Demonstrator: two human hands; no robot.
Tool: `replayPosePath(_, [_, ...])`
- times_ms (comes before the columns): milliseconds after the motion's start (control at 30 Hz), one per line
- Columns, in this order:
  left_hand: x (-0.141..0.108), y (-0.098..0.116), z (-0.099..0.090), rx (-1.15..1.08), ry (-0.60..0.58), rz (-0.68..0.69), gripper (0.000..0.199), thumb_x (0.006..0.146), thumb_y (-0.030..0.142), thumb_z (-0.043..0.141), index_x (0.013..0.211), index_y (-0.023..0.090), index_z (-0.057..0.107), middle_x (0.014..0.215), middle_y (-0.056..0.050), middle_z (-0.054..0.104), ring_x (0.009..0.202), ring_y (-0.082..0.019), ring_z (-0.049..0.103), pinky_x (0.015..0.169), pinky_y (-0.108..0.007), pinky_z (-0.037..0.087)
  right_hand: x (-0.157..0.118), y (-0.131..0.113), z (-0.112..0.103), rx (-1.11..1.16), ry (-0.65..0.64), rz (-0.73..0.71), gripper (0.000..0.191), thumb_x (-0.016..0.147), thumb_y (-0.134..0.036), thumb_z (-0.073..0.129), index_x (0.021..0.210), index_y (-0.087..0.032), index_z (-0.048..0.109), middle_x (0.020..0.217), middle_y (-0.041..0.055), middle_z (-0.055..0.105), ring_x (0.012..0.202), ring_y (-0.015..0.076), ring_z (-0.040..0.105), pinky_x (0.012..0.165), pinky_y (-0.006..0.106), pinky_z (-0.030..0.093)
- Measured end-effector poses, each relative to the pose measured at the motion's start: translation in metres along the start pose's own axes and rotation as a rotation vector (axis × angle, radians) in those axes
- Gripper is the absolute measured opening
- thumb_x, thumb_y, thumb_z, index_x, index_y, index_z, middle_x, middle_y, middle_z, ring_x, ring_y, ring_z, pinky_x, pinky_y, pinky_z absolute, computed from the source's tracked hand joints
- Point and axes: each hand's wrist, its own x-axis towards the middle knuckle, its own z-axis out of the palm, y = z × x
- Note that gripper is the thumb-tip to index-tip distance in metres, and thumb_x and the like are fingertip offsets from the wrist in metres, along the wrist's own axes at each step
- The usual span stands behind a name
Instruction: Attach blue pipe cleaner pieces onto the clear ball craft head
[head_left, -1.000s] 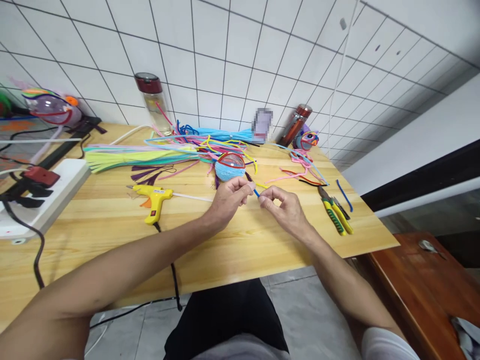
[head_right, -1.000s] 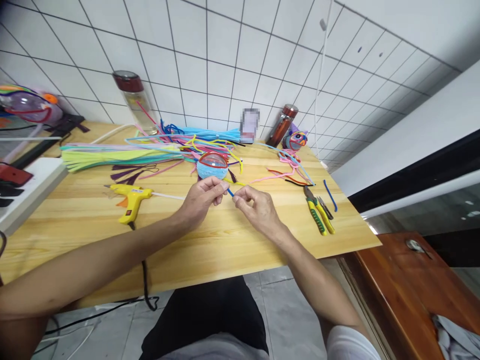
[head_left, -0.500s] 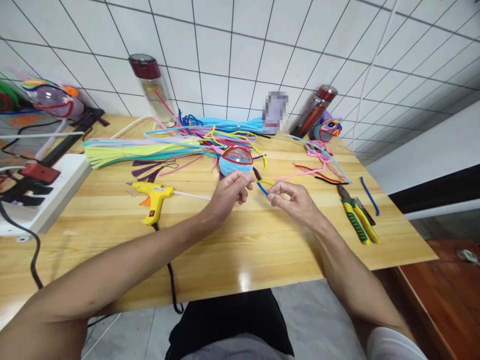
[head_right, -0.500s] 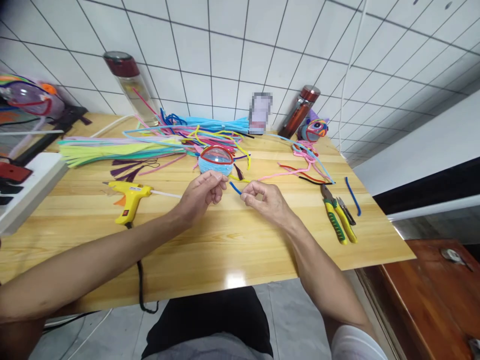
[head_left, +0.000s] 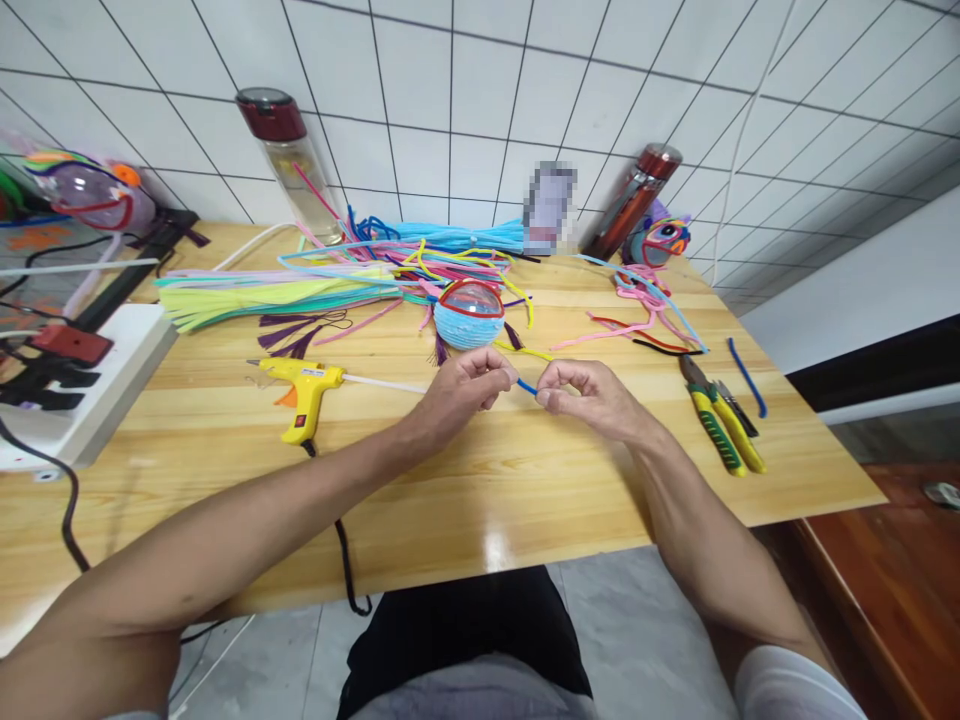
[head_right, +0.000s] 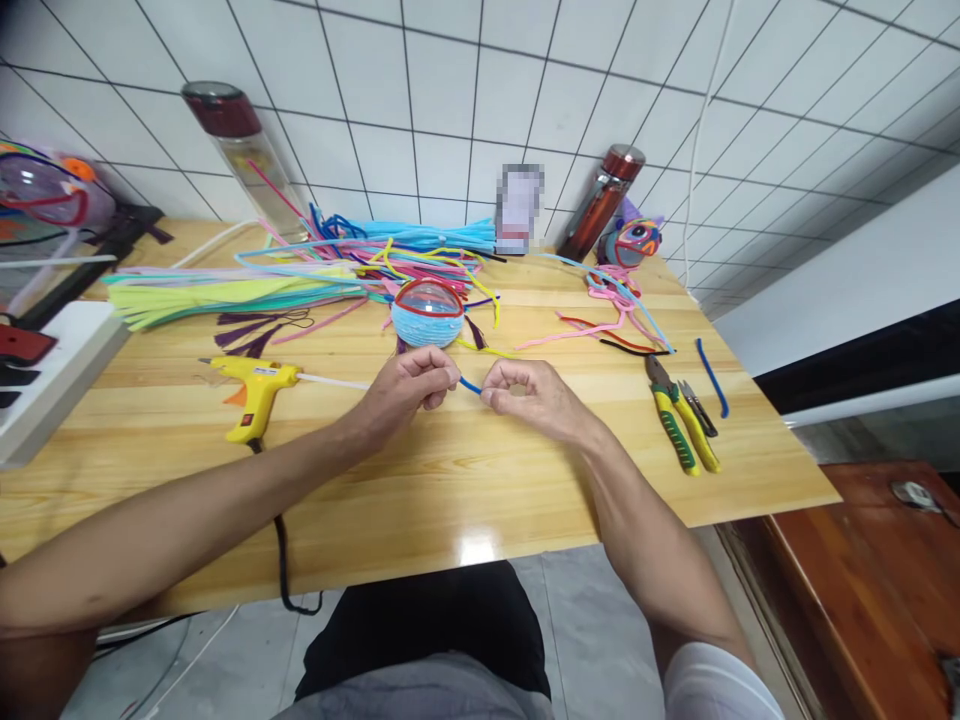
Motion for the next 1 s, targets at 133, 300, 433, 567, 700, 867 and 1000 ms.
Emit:
replayPosePath(133, [0.002, 0.003, -0.003, 0.021, -0.079, -0.013, 0.017, 0.075, 0.032, 0.076, 0.076, 0.017, 0.068, 0.062, 0.003, 0.056, 0.057, -0.008, 0.044, 0.056, -0.024, 0.03, 0.0, 0.001, -0.004, 0.075, -0.076, 0.04, 0.021, 0.082, -0.04, 0.07, 0.075, -0.02, 0.066, 0.067, -0.004, 0.059, 0.063, 0.012, 0.048, 0.066, 0.028, 0.039])
replayPosePath(300, [0.006, -0.005, -0.005, -0.049, -0.072, -0.024, 0.027, 0.087, 0.043, 0.071, 0.08, 0.017, 0.068, 0.063, 0.001, 0.057, 0.054, -0.009, 0.046, 0.053, -0.024, 0.031, 0.0, 0.002, -0.004, 0.101, -0.055, 0.06, 0.023, 0.083, -0.041, 0.072, 0.074, -0.02, 0.064, 0.065, -0.0046, 0.057, 0.062, 0.0117, 0.048, 0.066, 0.028, 0.039])
replayPosePath(433, [0.007, -0.009, -0.004, -0.071, -0.053, -0.015, 0.028, 0.088, 0.044, 0.072, 0.084, 0.017, 0.068, 0.069, 0.001, 0.06, 0.054, -0.008, 0.047, 0.051, -0.023, 0.031, 0.001, 0.003, -0.004, 0.102, -0.036, 0.052, 0.025, 0.082, -0.042, 0.073, 0.073, -0.021, 0.063, 0.063, -0.0045, 0.057, 0.06, 0.0114, 0.047, 0.063, 0.027, 0.038])
replayPosePath(567, [0.004, -0.005, -0.003, -0.012, -0.085, -0.012, 0.025, 0.083, 0.042, 0.077, 0.085, 0.018, 0.069, 0.065, 0.004, 0.056, 0.053, -0.007, 0.044, 0.052, -0.023, 0.032, 0.002, 0.003, -0.003, 0.107, -0.02, 0.051, 0.024, 0.08, -0.041, 0.072, 0.073, -0.02, 0.064, 0.064, -0.0037, 0.058, 0.06, 0.0116, 0.048, 0.063, 0.027, 0.038])
replayPosePath(700, [0.002, -0.001, -0.002, 0.109, -0.055, 0.003, 0.027, 0.079, 0.042, 0.078, 0.075, 0.018, 0.066, 0.062, 0.004, 0.053, 0.055, -0.008, 0.042, 0.054, -0.024, 0.032, 0.002, 0.003, 0.001, 0.06, -0.002, 0.024, 0.021, 0.08, -0.04, 0.072, 0.075, -0.02, 0.067, 0.068, -0.0024, 0.062, 0.064, 0.0128, 0.052, 0.066, 0.028, 0.04])
replayPosePath(867, [0.002, 0.0, -0.002, 0.151, 0.048, -0.006, 0.027, 0.077, 0.04, 0.077, 0.069, 0.018, 0.063, 0.06, 0.004, 0.053, 0.055, -0.008, 0.041, 0.054, -0.024, 0.031, 0.003, 0.01, 0.0, -0.018, 0.096, -0.003, 0.023, 0.08, -0.041, 0.075, 0.074, -0.02, 0.07, 0.068, -0.002, 0.064, 0.066, 0.0137, 0.054, 0.065, 0.028, 0.04])
replayPosePath(1000, [0.004, 0.002, -0.003, 0.09, 0.173, 0.011, 0.027, 0.074, 0.04, 0.078, 0.069, 0.019, 0.062, 0.059, 0.004, 0.053, 0.052, -0.008, 0.04, 0.052, -0.024, 0.029, 0.008, 0.017, -0.007, 0.079, 0.211, 0.007, 0.027, 0.076, -0.043, 0.084, 0.072, -0.02, 0.071, 0.07, -0.0009, 0.068, 0.067, 0.0141, 0.057, 0.067, 0.028, 0.044])
